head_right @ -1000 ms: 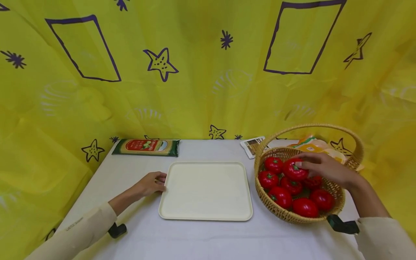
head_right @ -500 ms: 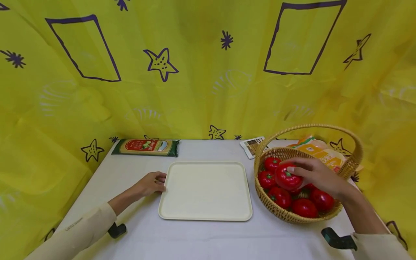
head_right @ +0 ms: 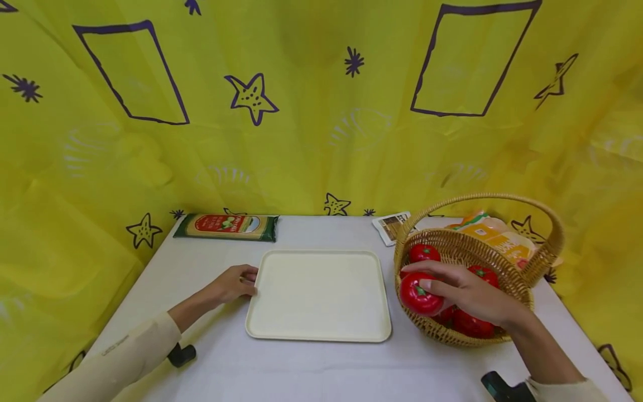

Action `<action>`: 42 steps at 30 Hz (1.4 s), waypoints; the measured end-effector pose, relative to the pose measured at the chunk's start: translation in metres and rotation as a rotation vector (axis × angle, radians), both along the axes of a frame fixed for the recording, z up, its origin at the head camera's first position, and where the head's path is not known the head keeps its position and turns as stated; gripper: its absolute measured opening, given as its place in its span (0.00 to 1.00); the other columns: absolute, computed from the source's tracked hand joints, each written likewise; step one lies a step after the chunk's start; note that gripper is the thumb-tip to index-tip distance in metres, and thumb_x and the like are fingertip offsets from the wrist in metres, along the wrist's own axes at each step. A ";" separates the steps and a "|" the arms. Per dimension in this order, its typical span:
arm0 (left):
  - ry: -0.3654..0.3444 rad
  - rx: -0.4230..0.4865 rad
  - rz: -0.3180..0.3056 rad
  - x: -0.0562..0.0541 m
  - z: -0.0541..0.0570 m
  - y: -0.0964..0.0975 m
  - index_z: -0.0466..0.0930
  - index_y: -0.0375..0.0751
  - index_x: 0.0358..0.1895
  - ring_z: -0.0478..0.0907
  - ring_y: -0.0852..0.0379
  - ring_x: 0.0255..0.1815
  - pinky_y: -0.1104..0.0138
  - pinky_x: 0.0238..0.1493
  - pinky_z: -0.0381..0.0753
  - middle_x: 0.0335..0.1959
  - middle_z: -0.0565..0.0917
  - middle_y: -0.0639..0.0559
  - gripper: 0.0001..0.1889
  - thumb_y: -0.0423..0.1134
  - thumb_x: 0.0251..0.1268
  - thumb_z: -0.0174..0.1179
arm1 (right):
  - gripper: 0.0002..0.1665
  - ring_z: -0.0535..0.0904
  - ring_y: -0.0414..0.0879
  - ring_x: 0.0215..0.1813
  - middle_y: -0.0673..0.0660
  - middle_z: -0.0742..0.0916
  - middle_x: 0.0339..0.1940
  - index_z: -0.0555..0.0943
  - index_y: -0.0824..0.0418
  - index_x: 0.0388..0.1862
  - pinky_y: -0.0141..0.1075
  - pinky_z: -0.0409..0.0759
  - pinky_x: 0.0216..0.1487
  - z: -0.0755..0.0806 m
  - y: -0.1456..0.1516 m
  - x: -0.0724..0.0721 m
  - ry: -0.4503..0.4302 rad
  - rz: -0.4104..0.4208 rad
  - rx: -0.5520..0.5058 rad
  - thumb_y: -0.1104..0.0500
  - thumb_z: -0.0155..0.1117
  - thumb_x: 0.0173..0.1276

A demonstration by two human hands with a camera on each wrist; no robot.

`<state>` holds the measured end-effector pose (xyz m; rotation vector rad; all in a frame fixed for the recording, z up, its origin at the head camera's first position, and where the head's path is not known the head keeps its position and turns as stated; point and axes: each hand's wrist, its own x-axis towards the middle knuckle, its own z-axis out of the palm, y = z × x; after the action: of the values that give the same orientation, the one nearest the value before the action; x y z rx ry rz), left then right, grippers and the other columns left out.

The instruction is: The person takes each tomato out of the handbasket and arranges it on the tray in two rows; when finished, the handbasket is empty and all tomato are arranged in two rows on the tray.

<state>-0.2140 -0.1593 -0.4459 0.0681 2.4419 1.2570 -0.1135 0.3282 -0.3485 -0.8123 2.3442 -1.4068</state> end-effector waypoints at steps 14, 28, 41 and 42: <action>0.003 0.006 0.003 0.002 0.000 -0.001 0.72 0.25 0.62 0.79 0.52 0.45 0.64 0.44 0.86 0.49 0.79 0.40 0.27 0.25 0.57 0.66 | 0.23 0.77 0.40 0.59 0.44 0.80 0.62 0.72 0.60 0.70 0.39 0.86 0.51 -0.014 -0.046 -0.004 -0.120 0.083 -0.066 0.66 0.48 0.79; 0.011 0.022 -0.002 0.000 -0.002 -0.001 0.73 0.25 0.62 0.80 0.51 0.45 0.65 0.45 0.86 0.49 0.80 0.39 0.26 0.24 0.58 0.65 | 0.41 0.81 0.57 0.57 0.69 0.73 0.66 0.65 0.60 0.73 0.43 0.87 0.52 -0.029 -0.079 -0.025 -0.220 0.091 -0.143 0.68 0.70 0.62; 0.020 0.046 0.011 0.001 -0.006 -0.005 0.73 0.27 0.62 0.79 0.53 0.45 0.66 0.46 0.85 0.48 0.80 0.41 0.27 0.26 0.58 0.66 | 0.39 0.78 0.60 0.58 0.65 0.76 0.65 0.69 0.56 0.71 0.42 0.88 0.51 -0.033 -0.124 -0.050 -0.159 0.045 -0.132 0.63 0.73 0.62; 0.023 0.049 0.011 0.001 -0.006 -0.006 0.74 0.27 0.62 0.79 0.53 0.45 0.67 0.46 0.84 0.48 0.80 0.41 0.26 0.27 0.58 0.66 | 0.39 0.78 0.60 0.58 0.65 0.76 0.64 0.69 0.57 0.71 0.41 0.88 0.51 -0.033 -0.128 -0.052 -0.153 0.052 -0.136 0.63 0.73 0.62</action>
<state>-0.2129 -0.1649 -0.4522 0.0832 2.4342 1.3279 -0.1658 0.2005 -0.3811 -0.7653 2.1179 -1.5619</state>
